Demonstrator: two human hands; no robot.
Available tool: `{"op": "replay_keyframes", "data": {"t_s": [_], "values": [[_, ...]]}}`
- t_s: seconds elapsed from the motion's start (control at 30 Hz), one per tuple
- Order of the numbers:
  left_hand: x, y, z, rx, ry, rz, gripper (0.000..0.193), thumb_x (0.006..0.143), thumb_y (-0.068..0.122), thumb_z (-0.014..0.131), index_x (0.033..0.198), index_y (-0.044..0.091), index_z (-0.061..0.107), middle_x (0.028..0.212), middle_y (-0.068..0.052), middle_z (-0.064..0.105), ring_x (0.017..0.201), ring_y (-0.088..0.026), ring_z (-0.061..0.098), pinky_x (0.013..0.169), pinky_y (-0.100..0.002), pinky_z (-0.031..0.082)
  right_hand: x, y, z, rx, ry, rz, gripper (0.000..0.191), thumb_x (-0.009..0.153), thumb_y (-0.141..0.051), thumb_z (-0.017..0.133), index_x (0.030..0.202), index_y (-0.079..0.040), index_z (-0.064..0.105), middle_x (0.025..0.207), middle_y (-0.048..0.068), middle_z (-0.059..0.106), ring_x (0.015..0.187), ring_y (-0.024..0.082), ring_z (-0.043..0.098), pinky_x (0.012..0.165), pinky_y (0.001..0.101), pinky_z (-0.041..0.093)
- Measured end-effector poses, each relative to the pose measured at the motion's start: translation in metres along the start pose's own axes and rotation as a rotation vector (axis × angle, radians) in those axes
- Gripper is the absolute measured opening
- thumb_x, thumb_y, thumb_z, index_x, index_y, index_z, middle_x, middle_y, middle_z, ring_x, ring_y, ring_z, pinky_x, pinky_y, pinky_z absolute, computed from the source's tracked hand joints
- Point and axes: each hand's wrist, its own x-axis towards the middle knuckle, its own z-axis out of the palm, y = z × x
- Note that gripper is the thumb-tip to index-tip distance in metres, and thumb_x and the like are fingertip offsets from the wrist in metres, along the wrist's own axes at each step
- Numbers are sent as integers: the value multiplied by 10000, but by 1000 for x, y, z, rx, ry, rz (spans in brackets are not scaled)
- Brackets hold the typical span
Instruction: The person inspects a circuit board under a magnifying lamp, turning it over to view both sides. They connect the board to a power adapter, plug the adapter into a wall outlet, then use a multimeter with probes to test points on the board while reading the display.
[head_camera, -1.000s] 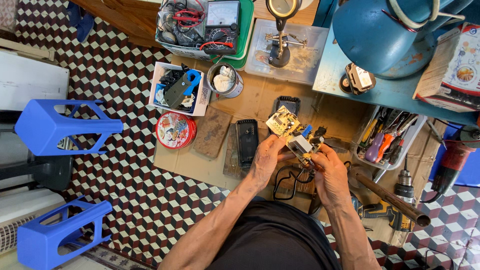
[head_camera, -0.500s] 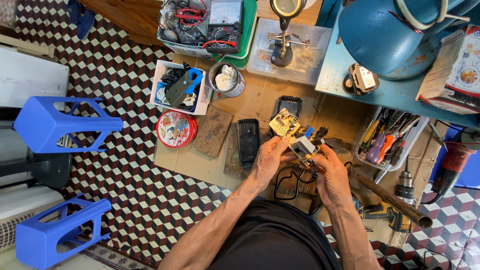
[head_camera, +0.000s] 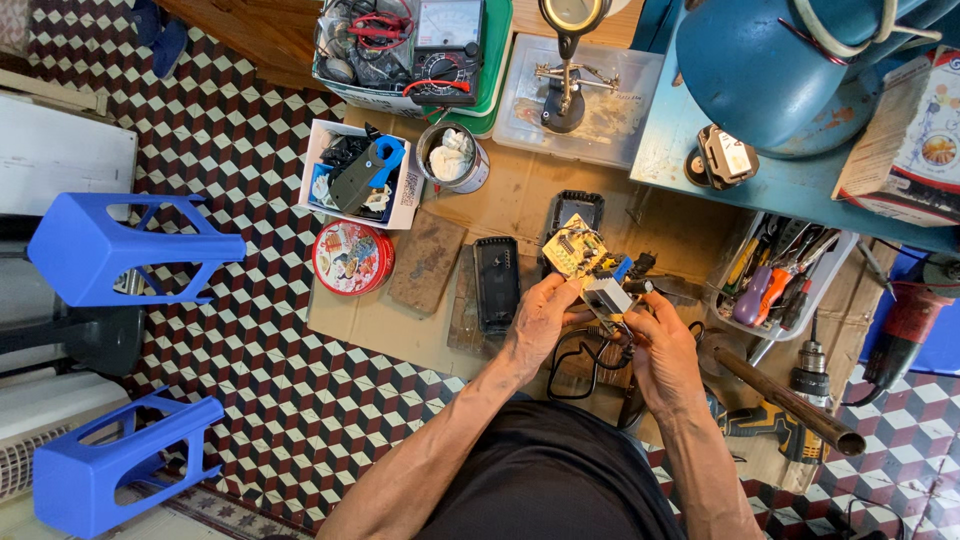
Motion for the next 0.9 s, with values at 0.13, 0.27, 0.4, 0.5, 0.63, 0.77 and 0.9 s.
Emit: {"op": "replay_keyframes", "data": {"t_s": [0.13, 0.27, 0.4, 0.5, 0.63, 0.77, 0.9], "values": [[-2, 2, 3, -20, -8, 38, 401, 1072, 310, 505, 1199, -47, 637, 1164, -98, 682, 1034, -152, 675, 932, -315, 591, 2, 4, -4, 2, -5, -3, 481, 925, -45, 619, 1387, 41, 517, 1131, 78, 656, 955, 148, 598, 818, 301, 513], [-3, 3, 6, 6, -5, 77, 386, 1067, 295, 520, 1158, -56, 654, 1135, -102, 688, 1024, -149, 676, 928, -331, 608, 3, 5, -7, -51, 33, 32, 454, 931, -60, 612, 1369, 32, 537, 1102, 89, 658, 942, 149, 590, 804, 306, 500], [-4, 2, 5, -5, -19, 70, 373, 1062, 285, 523, 1154, -54, 650, 1141, -108, 692, 1033, -150, 684, 937, -330, 609, 1, 2, -4, -78, 34, 40, 442, 942, -64, 616, 1367, 42, 553, 1092, 89, 656, 932, 140, 567, 779, 291, 458], [-3, -1, 5, -15, -4, 64, 372, 1064, 278, 524, 1161, -58, 651, 1142, -110, 688, 1031, -154, 678, 936, -330, 603, -1, -2, 1, -42, 8, 36, 434, 920, -63, 607, 1340, 31, 550, 1097, 75, 667, 944, 132, 582, 803, 287, 482], [0, -8, 1, 17, -10, 75, 375, 1067, 269, 531, 1166, -70, 657, 1121, -114, 705, 1017, -161, 694, 930, -320, 605, -3, -4, 6, -86, 26, 36, 403, 922, -64, 605, 1315, 18, 575, 1104, 62, 664, 930, 128, 572, 785, 296, 478], [4, -21, 0, -40, -45, 101, 346, 1056, 229, 561, 1211, -67, 652, 1150, -105, 717, 1015, -143, 698, 925, -300, 600, -3, -3, 6, -90, 20, 40, 364, 936, -70, 591, 1288, 19, 575, 1095, 69, 663, 939, 133, 589, 791, 308, 495], [10, -34, 0, -67, -48, 124, 338, 1063, 194, 590, 1246, -82, 659, 1149, -124, 719, 990, -140, 690, 895, -290, 589, -1, -2, 3, -88, -7, 39, 357, 959, -80, 585, 1308, -5, 572, 1113, 60, 665, 946, 127, 590, 784, 306, 492]]}}
